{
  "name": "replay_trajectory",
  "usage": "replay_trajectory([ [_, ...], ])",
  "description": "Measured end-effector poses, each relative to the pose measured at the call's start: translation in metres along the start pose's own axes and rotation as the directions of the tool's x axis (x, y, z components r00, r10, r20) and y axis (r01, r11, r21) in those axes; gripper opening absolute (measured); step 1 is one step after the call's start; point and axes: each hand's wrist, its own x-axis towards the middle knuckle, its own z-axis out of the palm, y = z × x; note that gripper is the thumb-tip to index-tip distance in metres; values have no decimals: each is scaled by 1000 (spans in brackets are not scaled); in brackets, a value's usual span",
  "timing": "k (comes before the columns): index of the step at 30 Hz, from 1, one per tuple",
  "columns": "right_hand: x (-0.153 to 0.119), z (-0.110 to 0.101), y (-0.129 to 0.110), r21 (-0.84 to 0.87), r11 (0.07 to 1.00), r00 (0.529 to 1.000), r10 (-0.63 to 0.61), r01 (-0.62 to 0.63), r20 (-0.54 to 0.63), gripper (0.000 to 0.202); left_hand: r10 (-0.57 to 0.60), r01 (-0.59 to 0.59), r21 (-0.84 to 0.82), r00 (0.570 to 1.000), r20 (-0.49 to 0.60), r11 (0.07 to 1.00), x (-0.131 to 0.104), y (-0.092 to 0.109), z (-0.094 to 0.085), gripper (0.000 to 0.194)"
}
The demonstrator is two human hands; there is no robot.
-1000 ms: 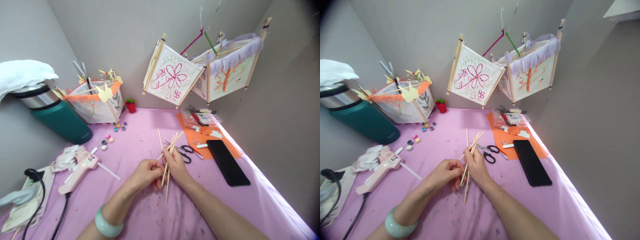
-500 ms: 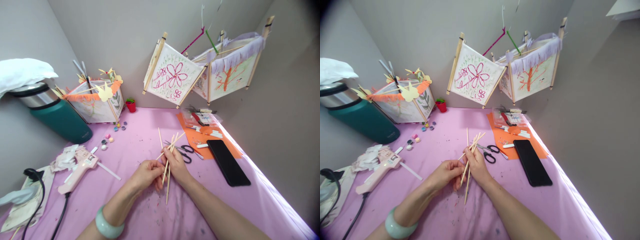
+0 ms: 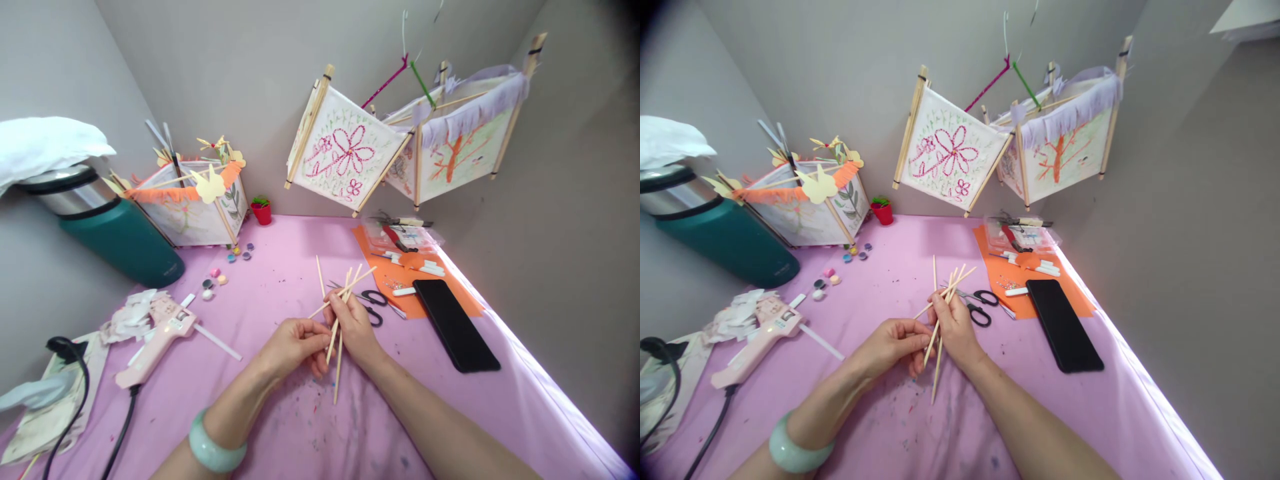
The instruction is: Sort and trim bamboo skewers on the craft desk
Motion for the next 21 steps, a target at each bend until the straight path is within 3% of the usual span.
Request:
replay_trajectory([
  [12, -2, 4, 1, -38, 997, 998, -62, 62, 1, 26, 16, -15, 56, 1000, -11, 998, -1, -3, 5, 36],
  [21, -3, 1, 0, 35, 999, 998, -6, 4, 60, 26, 61, -61, -2, 998, 6, 998, -2, -3, 6, 31],
])
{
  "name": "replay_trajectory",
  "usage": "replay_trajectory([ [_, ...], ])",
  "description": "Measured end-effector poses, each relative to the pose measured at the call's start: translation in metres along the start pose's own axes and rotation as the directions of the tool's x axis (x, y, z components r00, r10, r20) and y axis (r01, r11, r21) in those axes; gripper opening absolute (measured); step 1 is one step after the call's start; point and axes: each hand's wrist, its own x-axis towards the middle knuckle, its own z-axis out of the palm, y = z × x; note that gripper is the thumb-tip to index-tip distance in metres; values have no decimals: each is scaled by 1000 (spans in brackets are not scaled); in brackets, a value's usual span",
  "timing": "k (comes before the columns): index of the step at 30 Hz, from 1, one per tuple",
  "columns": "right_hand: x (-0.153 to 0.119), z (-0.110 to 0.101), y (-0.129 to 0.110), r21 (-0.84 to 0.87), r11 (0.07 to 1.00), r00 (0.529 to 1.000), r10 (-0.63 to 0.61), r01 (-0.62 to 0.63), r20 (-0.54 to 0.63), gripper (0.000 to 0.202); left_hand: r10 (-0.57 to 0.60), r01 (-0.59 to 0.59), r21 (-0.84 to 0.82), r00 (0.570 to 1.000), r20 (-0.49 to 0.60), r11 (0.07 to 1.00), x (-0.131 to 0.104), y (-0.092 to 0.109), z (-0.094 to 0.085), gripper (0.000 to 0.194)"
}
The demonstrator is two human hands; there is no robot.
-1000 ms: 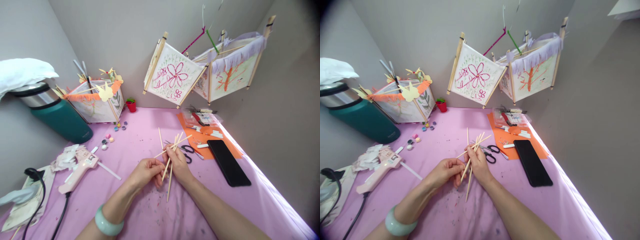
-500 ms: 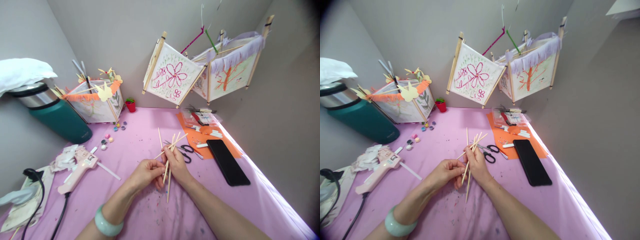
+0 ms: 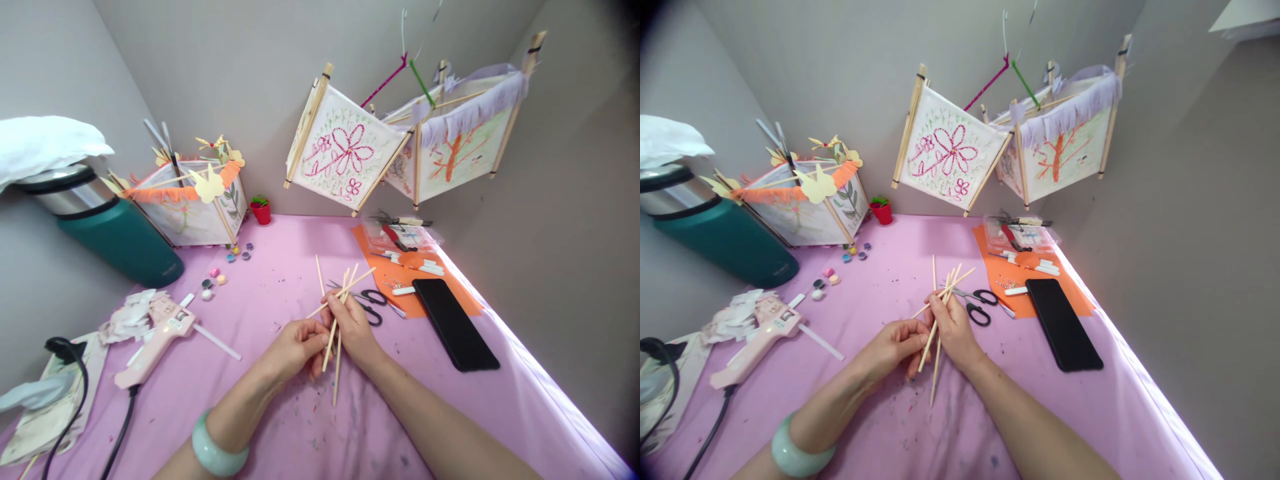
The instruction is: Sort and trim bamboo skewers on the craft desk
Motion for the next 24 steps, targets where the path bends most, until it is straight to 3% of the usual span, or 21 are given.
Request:
replay_trajectory([
  [7, 2, -2, -1, 69, 998, 1000, 14, -14, -9, 25, -26, 27, -65, 1000, 17, 998, -1, 5, -3, 31],
  [18, 2, -1, 4, -67, 998, 998, -21, 17, -67, 27, 8, -7, 13, 995, -104, 1000, 2, 1, -2, 31],
  [24, 2, -1, 4, -112, 994, 997, -25, 16, -74, 28, 23, -22, 10, 997, -74, 1000, 4, -3, -4, 29],
])
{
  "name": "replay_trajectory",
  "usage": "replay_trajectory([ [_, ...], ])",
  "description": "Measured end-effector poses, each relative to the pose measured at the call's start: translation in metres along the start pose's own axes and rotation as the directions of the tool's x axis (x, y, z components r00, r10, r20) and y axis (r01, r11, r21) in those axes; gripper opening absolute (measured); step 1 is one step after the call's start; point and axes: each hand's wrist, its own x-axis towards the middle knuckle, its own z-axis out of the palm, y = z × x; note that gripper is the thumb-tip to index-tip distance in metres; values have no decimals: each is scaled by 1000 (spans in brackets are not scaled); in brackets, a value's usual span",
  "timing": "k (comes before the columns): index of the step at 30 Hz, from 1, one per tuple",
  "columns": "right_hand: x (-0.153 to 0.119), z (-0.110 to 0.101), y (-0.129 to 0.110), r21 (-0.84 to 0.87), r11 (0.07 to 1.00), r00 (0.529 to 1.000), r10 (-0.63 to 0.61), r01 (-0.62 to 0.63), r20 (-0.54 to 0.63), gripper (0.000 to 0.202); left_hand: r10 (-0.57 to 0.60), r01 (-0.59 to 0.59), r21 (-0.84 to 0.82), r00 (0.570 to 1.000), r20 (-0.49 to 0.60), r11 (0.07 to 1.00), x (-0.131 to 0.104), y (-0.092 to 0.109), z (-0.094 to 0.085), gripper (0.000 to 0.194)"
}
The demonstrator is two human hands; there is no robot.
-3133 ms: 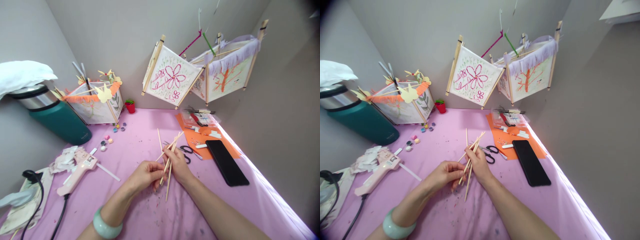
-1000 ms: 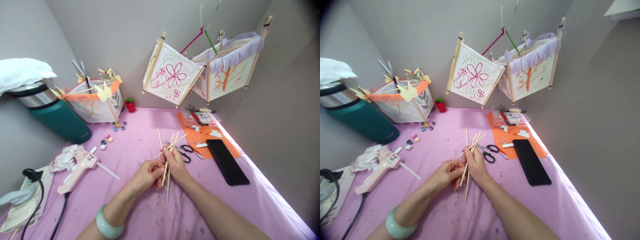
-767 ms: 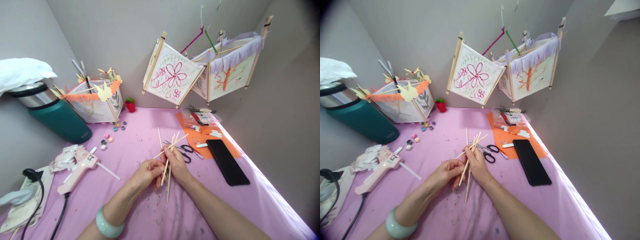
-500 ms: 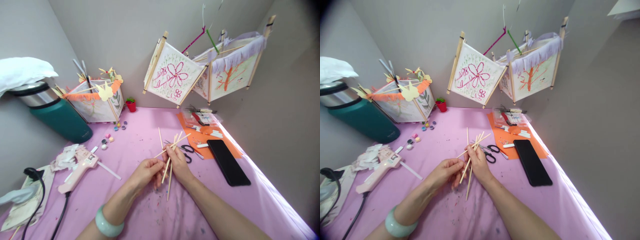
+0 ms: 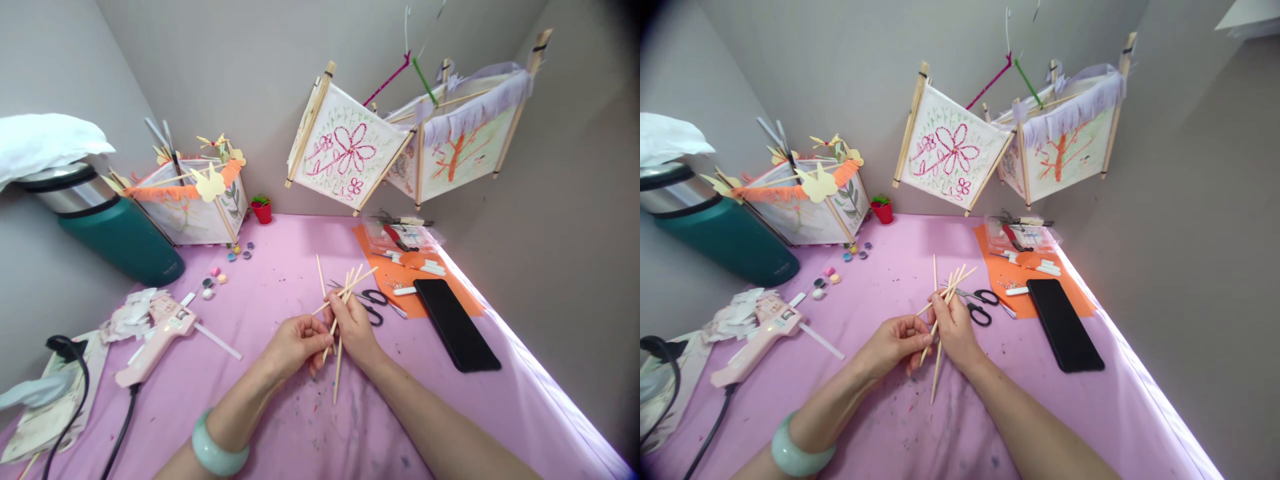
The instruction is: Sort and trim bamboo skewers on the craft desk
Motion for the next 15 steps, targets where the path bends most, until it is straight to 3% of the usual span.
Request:
replay_trajectory([
  [15, -1, 1, -1, -12, 1000, 1000, -10, 10, 4, 28, -12, 13, -4, 1000, 18, 1000, -1, 1, 1, 30],
])
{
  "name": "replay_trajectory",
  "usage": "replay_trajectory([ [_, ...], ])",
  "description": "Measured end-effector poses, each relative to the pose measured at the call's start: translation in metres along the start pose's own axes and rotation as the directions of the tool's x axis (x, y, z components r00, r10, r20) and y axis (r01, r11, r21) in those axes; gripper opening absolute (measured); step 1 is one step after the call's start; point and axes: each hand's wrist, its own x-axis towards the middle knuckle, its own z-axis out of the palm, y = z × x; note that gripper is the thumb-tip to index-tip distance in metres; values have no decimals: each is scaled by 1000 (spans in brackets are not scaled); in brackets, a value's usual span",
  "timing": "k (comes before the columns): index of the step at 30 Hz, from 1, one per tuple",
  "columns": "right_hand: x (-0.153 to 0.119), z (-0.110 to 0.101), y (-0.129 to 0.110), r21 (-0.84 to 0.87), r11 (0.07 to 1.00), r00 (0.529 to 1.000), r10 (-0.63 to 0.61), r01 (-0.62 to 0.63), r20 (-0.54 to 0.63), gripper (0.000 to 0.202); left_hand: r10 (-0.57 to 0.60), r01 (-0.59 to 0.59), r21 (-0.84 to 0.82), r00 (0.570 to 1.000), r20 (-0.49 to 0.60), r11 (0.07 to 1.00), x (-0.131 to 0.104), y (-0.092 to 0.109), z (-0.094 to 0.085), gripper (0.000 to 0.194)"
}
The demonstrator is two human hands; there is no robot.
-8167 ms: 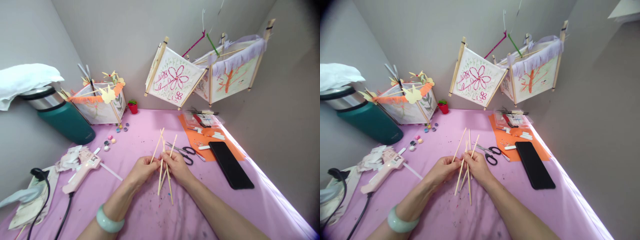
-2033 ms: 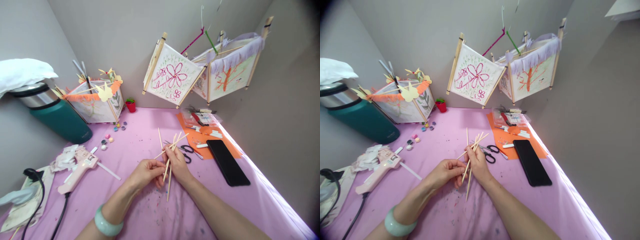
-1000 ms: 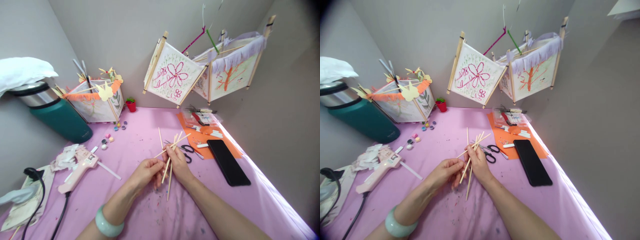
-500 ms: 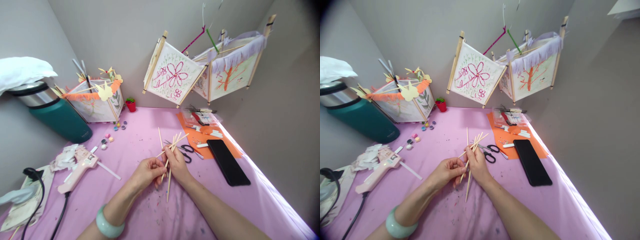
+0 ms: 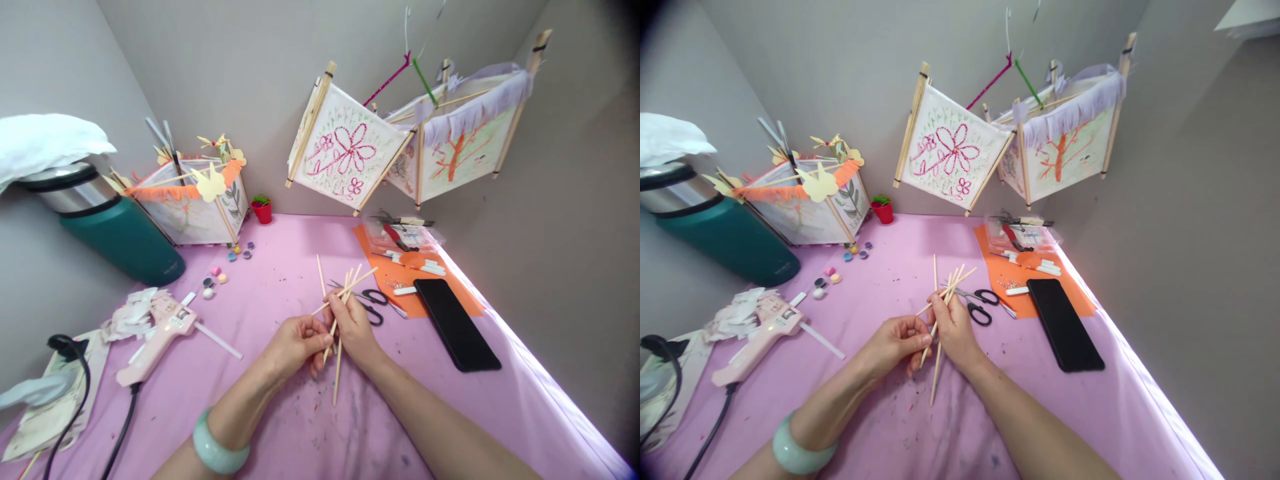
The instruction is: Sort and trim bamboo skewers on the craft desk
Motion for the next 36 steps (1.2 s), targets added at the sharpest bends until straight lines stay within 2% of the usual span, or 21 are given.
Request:
replay_trajectory([
  [10, 3, -1, 2, -1, 1000, 1000, -1, 1, -15, 31, 49, -48, 71, 999, -16, 996, -1, -1, 4, 29],
  [14, 4, -1, 3, -5, 1000, 999, 16, -17, -37, 33, 7, -6, 22, 999, -42, 1000, -1, -1, 6, 32],
  [17, 3, -1, 2, 8, 999, 999, 35, -35, -30, 33, -36, 36, -15, 999, -14, 999, -1, 0, 3, 34],
  [25, 2, -1, 0, -2, 1000, 1000, 15, -15, -16, 31, -63, 67, -37, 994, 90, 997, -3, 2, -3, 34],
  [36, 1, -1, 1, 3, 999, 999, 33, -33, 7, 32, -30, 29, 36, 999, 25, 999, -5, 5, 5, 30],
])
